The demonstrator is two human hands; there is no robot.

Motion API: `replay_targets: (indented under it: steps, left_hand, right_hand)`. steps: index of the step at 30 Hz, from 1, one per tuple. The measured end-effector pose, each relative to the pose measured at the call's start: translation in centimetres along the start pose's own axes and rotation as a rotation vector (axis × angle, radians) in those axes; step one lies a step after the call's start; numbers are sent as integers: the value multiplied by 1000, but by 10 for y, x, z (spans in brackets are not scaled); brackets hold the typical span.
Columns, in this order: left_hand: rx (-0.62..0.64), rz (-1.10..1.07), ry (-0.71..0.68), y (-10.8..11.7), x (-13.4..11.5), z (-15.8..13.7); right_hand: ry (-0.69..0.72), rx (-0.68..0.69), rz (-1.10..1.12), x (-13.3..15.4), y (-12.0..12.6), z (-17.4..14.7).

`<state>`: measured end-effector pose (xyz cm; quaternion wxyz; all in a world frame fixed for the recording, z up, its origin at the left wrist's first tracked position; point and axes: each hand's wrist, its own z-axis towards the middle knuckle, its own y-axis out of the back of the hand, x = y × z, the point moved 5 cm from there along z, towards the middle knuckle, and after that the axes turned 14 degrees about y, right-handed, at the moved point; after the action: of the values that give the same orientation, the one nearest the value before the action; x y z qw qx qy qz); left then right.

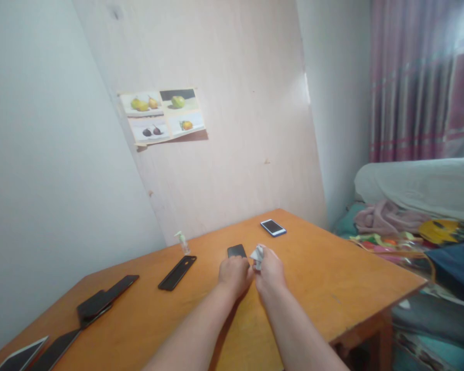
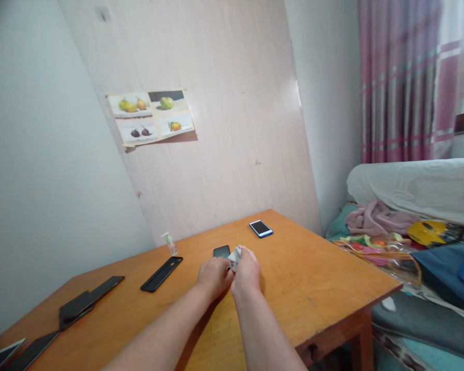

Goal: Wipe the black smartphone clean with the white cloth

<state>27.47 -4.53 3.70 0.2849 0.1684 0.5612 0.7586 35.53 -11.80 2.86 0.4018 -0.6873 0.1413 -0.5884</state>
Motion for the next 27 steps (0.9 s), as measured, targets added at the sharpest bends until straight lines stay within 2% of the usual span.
replay_targets:
  steps: [2, 4, 11, 14, 17, 20, 27]
  left_hand:
    - [-20, -24, 58, 2, 16, 0]
    - [-43, -30, 146, 6, 42, 0]
    - [-114, 25, 536, 29, 176, -17]
    - [-102, 19, 658, 33, 219, -29]
    - [-80, -43, 669, 30, 240, -38]
    - [-90, -150, 656, 26, 245, -41]
    - [-237, -560, 733, 40, 251, -58]
  right_hand:
    - [-9, 13, -12, 0, 1, -1]
    - [-19, 26, -21, 0, 1, -2]
    - [-50, 58, -44, 3, 0, -7]
    - [-52, 64, -50, 3, 0, -7]
    - [-56, 74, -51, 1, 0, -6]
    - [-57, 89, -63, 0, 1, -5]
    - [-55, 118, -110, -2, 5, -3]
